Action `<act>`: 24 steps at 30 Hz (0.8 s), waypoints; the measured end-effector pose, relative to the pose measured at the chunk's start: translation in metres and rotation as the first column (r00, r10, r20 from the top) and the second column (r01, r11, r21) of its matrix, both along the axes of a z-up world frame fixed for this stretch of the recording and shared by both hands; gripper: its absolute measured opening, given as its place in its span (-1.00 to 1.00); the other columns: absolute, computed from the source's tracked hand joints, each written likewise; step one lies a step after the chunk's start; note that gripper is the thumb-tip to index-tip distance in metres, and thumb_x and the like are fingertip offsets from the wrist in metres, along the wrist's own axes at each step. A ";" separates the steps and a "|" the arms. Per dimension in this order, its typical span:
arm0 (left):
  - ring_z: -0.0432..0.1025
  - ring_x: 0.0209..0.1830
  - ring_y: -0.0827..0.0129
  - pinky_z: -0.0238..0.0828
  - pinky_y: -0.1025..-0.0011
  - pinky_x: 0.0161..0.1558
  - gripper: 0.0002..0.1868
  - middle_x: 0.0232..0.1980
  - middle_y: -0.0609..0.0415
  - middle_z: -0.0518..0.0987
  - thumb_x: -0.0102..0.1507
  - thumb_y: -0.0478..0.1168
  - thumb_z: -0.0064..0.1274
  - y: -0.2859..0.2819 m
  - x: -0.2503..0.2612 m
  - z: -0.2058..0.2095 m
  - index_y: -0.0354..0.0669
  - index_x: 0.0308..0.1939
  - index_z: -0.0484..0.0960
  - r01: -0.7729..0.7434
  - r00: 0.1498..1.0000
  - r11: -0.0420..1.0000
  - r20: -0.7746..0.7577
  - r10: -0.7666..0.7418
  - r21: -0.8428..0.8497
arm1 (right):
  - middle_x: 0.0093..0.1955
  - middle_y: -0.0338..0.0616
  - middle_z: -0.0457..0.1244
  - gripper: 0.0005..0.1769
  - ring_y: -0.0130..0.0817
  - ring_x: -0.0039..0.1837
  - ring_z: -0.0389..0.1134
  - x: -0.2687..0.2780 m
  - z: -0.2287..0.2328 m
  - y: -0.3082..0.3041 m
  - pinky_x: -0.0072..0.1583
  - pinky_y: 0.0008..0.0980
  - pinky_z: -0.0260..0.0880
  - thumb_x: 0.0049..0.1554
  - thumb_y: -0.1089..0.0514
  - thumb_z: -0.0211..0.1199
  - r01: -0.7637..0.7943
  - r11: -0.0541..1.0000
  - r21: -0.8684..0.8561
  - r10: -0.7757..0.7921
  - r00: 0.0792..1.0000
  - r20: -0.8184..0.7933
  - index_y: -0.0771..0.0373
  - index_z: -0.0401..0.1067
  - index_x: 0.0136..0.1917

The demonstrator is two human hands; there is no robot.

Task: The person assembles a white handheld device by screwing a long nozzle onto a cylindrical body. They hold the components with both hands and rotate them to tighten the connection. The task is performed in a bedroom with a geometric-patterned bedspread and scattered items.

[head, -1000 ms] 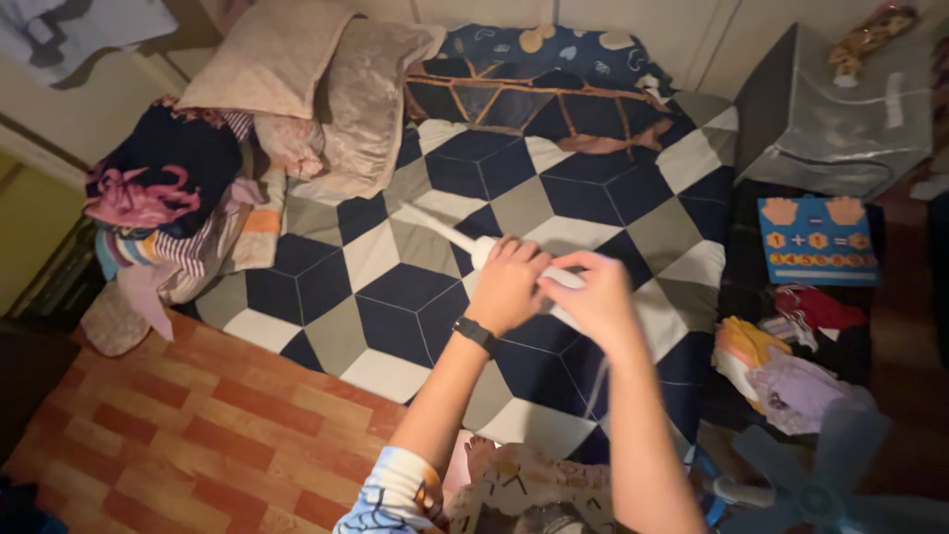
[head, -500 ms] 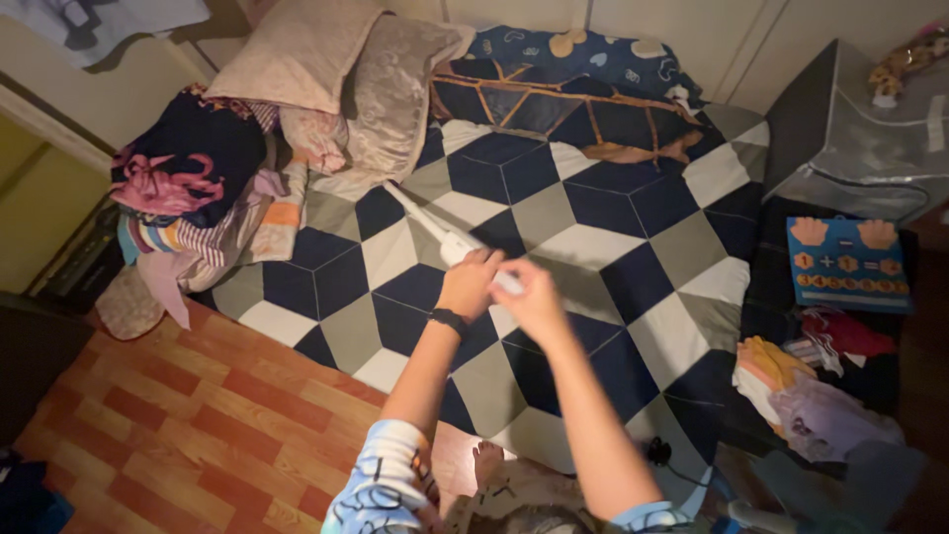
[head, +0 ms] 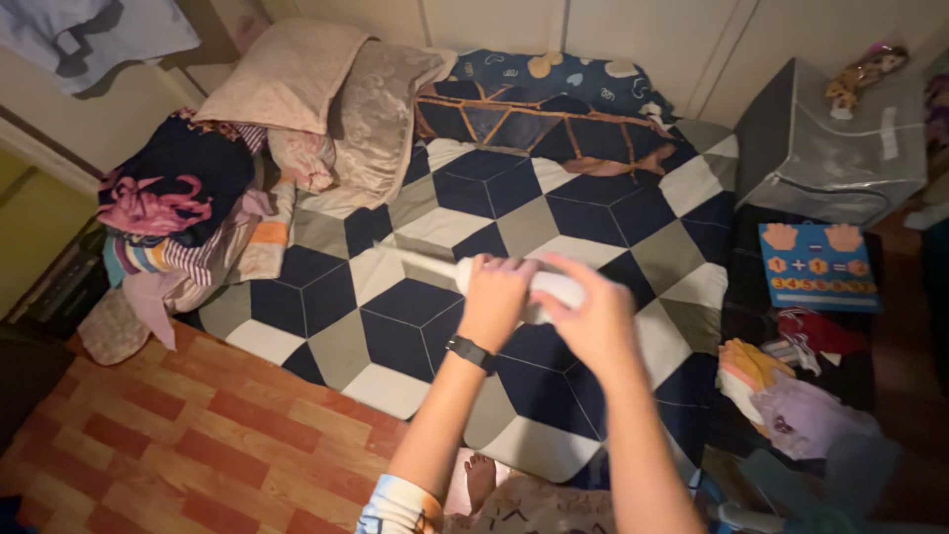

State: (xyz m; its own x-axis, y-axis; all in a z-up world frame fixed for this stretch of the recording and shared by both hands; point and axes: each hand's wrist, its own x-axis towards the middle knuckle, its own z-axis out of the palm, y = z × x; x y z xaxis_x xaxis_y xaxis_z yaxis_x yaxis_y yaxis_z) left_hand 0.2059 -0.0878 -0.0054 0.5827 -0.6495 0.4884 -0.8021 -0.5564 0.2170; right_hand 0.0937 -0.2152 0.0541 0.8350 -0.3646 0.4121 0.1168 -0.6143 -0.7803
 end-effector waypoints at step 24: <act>0.56 -0.10 -0.01 0.48 0.12 -0.05 -0.76 -0.19 -0.06 0.67 0.06 -0.23 0.20 0.105 0.082 -0.106 -0.10 -0.19 0.67 -0.165 0.971 0.986 -0.178 0.163 0.003 | 0.07 0.17 0.34 -0.07 0.02 0.09 0.40 0.064 -0.114 0.095 0.09 -0.16 0.42 -0.02 0.42 0.26 -0.168 0.955 0.244 0.208 0.966 -0.151 -0.06 0.13 0.56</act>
